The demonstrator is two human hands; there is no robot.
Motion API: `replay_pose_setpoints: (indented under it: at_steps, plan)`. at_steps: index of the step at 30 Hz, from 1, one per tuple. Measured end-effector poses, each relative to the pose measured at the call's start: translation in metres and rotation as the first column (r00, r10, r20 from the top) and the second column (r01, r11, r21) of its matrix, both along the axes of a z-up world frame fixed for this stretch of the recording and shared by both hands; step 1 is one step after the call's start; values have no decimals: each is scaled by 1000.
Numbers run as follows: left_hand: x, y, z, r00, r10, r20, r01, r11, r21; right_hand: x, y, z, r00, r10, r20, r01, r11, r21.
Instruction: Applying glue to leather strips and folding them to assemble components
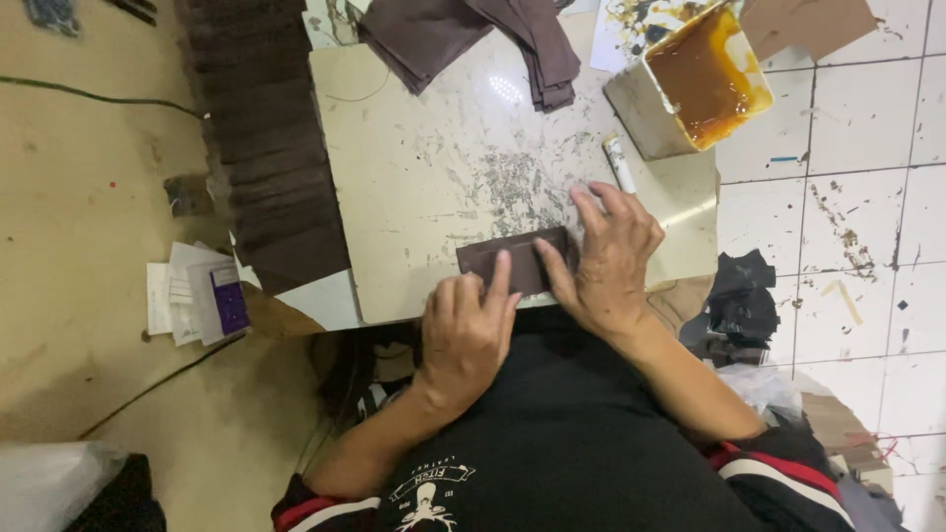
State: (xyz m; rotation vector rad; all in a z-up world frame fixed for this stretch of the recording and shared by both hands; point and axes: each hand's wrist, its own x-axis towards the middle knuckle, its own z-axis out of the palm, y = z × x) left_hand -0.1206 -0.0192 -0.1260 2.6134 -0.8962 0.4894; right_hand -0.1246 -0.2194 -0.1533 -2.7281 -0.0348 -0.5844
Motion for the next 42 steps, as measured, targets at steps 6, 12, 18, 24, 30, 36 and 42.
replay_pose_setpoints:
  at_steps: [6, 12, 18, 24, 30, 36, 42]
  plan:
    - [-6, 1, -7, 999, -10, 47, 5, 993, 114, -3, 1, 3, 999, 11, -35, -10, 1000, 24]
    - [-1, 25, -8, 1000, 4, -4, -4, 1000, -8, -9, -33, -5, 998, -40, 40, 41, 999, -5]
    - [34, 19, 8, 982, -66, -176, 40, 988, -146, 10, -68, -11, 979, -106, 173, 138, 973, -185]
    - [51, 21, -5, 932, -56, -358, 70, 997, 26, 12, -84, -24, 974, -104, 202, 149, 964, -221]
    - [60, 26, -18, 881, -172, -440, 145, 985, -95, 7, -94, 58, 986, 34, 164, -89, 934, 345]
    - [57, 24, -3, 860, -165, -482, 121, 985, -121, 34, -135, 110, 965, 5, 263, -105, 924, 367]
    - [61, 19, 56, 737, -365, -569, 160, 912, -378, 69, -149, 102, 975, 121, 185, -151, 976, 156]
